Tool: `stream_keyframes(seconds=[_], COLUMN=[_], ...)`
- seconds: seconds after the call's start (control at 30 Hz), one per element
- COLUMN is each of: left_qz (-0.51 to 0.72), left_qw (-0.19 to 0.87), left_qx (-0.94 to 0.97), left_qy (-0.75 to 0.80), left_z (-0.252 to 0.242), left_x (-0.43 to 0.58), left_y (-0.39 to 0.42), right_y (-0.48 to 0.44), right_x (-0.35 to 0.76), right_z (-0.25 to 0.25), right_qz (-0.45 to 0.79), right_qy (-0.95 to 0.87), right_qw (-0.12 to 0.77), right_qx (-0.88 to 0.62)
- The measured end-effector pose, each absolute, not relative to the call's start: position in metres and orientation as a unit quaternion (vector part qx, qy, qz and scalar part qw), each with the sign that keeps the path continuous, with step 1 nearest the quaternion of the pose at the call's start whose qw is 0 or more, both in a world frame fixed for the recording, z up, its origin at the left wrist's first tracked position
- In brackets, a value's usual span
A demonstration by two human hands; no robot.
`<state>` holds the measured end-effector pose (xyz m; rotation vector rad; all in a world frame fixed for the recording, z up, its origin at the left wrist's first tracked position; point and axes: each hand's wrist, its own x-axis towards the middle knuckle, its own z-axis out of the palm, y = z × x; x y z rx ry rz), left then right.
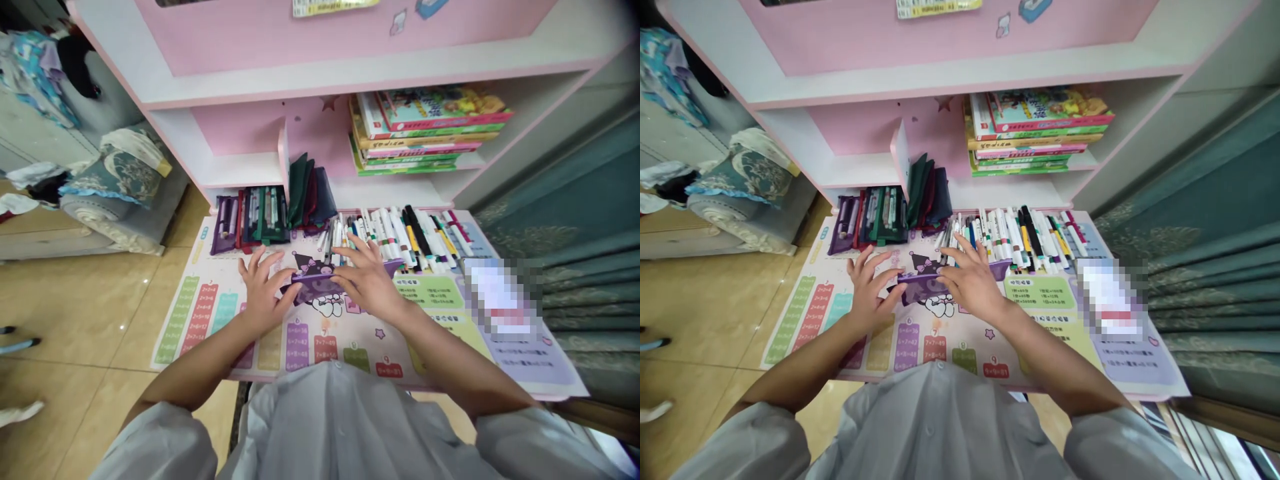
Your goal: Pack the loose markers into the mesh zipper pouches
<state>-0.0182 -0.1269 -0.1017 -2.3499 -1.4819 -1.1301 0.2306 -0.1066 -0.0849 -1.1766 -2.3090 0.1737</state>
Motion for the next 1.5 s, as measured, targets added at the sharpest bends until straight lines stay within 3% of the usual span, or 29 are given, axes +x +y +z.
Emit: stream_keyframes(seconds=[0.3, 0.47, 0.7, 1.17, 1.5], left_qz=[-0.350, -0.338, -0.354, -0.346, -0.326], left_qw=[-0.041, -0.054, -0.042, -0.039, -0.049], left_qx=[-0.810, -0.822, -0.824, -0.830, -0.835], left_qy=[-0.469, -0.456, -0.440, -0.435, -0.440], left_z=[-0.116, -0.116, -0.117, -0.116, -0.114], left_x=[-0.025, -0.023, -0.024, -0.022, -0.021], left_y=[-0.123, -0.126, -0.125, -0.126, -0.127], right_y=[-0.110, -0.095, -0.086, -0.093, -0.097], right_x=[0.221, 0.206, 0.189, 0.184, 0.184], right_z=[-0.080, -0.074, -0.073, -0.073, -0.072], right_qz=[0.141, 0.214, 0.298, 0.319, 0.327], right_qy=[-0.865, -0.846, -0.833, -0.811, -0.817], right_qw=[0.205, 0.203, 0.108, 0.166, 0.144], right_qx=[-0.436, -0.443, -0.453, -0.462, -0.452])
